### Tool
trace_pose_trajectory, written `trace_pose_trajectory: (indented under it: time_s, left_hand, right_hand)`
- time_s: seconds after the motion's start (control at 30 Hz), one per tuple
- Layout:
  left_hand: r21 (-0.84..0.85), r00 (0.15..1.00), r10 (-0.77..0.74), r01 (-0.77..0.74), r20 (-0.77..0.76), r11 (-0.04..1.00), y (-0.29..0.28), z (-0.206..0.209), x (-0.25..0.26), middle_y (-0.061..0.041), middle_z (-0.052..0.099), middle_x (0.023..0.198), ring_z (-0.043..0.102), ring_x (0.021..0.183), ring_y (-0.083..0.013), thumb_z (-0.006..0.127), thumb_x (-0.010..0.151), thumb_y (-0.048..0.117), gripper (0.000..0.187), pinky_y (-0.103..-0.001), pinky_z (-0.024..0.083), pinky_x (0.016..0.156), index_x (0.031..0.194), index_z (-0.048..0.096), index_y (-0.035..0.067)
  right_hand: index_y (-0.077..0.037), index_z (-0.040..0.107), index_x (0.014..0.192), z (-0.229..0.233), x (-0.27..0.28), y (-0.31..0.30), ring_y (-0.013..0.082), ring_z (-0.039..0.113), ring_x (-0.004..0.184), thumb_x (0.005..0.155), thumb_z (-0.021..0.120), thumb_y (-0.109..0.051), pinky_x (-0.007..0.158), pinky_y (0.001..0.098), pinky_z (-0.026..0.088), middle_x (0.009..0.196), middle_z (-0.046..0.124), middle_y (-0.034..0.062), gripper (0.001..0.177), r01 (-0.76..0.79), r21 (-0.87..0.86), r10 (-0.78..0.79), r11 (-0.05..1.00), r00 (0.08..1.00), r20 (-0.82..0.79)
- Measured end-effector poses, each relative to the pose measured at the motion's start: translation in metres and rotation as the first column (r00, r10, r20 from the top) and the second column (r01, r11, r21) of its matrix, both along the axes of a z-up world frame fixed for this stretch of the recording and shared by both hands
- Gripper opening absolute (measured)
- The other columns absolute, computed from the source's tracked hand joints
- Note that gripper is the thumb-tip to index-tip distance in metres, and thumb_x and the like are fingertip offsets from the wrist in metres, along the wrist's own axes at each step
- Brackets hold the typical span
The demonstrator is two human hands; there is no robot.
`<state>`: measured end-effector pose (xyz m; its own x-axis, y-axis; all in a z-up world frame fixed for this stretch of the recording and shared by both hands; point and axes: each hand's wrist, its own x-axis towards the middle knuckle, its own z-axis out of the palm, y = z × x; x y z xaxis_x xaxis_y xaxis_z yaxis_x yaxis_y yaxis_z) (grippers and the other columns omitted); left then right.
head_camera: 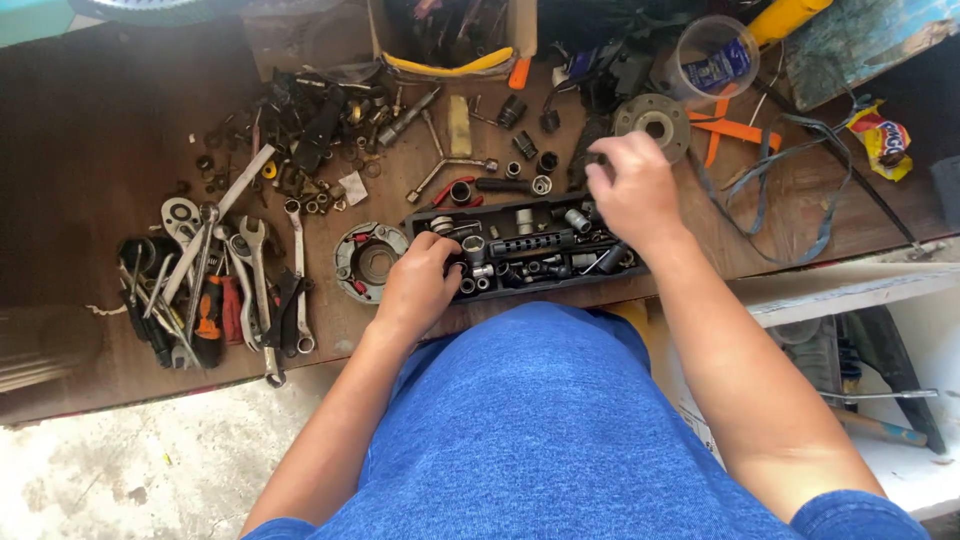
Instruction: Repairing or assembling a mechanical component using hand tools on a workbench.
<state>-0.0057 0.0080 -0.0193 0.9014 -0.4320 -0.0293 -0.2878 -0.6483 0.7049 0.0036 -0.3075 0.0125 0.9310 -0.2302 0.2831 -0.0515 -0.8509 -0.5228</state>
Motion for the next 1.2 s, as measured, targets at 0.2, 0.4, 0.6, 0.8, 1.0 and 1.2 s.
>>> trace_pose_trajectory:
  time_s: [0.2,0.4,0.6,0.8,1.0,1.2]
  left_hand:
    - [-0.140,0.990,0.095,-0.080,0.104,0.987,0.002,0.001,0.008,-0.014,0.070,0.103,0.070,0.091,-0.0341,0.067,0.086,0.008,0.019,-0.042,0.057,0.081,0.104,0.074,0.005]
    - [-0.319,0.893,0.299,-0.406,-0.336,0.856,0.011,0.017,0.038,-0.010,0.075,0.096,0.076,0.075,-0.0155,0.065,0.087,0.011,0.022,-0.030,0.059,0.071,0.106,0.076,0.005]
    - [-0.200,0.923,0.350,-0.378,-0.164,0.904,-0.006,-0.018,0.084,-0.015,0.073,0.097,0.078,0.080,-0.0235,0.062,0.089,0.013,0.023,-0.035,0.058,0.078,0.106,0.077,0.007]
    - [-0.064,0.957,0.262,-0.256,0.125,0.965,-0.027,-0.049,0.102,-0.025,0.071,0.098,0.066,0.096,-0.0422,0.066,0.083,0.013,0.021,-0.049,0.053,0.090,0.096,0.081,0.006]
    - [0.068,0.991,0.064,-0.073,0.117,0.995,-0.032,-0.038,0.099,-0.023,0.071,0.096,0.067,0.096,-0.0425,0.068,0.079,0.013,0.018,-0.049,0.053,0.091,0.090,0.080,0.004]
    - [-0.011,0.975,0.216,-0.215,0.051,0.976,-0.040,-0.022,0.093,-0.020,0.069,0.101,0.067,0.093,-0.0420,0.065,0.086,0.012,0.021,-0.050,0.054,0.084,0.100,0.079,0.007]
  right_hand:
    - [-0.004,0.074,0.101,-0.025,0.009,0.022,0.0415,0.062,0.096,0.082,0.076,-0.011,0.083,0.0488,0.051,0.097,0.065,0.0166,0.020,-0.310,-0.140,0.297,0.941,0.949,-0.103]
    - [-0.007,0.068,0.102,-0.001,-0.020,0.059,0.0364,0.064,0.101,0.093,0.071,-0.008,0.093,0.0434,0.051,0.103,0.066,0.0144,0.009,-0.342,-0.040,0.344,0.939,0.933,0.103]
    - [-0.012,0.074,0.099,0.001,-0.038,0.079,0.0343,0.065,0.083,0.078,0.077,-0.015,0.076,0.0491,0.049,0.082,0.068,0.0094,0.021,-0.721,-0.013,0.668,0.692,0.648,-0.366]
    - [-0.009,0.070,0.095,0.009,-0.034,0.070,0.0360,0.063,0.088,0.075,0.078,-0.014,0.074,0.0472,0.050,0.088,0.063,0.0130,0.023,-0.695,0.039,0.656,0.718,0.658,-0.370]
    - [-0.005,0.065,0.092,0.007,-0.005,0.064,0.0344,0.067,0.090,0.090,0.073,-0.012,0.082,0.0416,0.055,0.095,0.066,0.0123,0.011,-0.509,0.153,0.518,0.847,0.855,-0.026]
    - [-0.004,0.068,0.097,0.016,0.016,0.077,0.0310,0.069,0.088,0.092,0.069,-0.015,0.081,0.0412,0.056,0.101,0.066,0.0130,0.012,-0.316,0.192,0.363,0.929,0.877,-0.314]
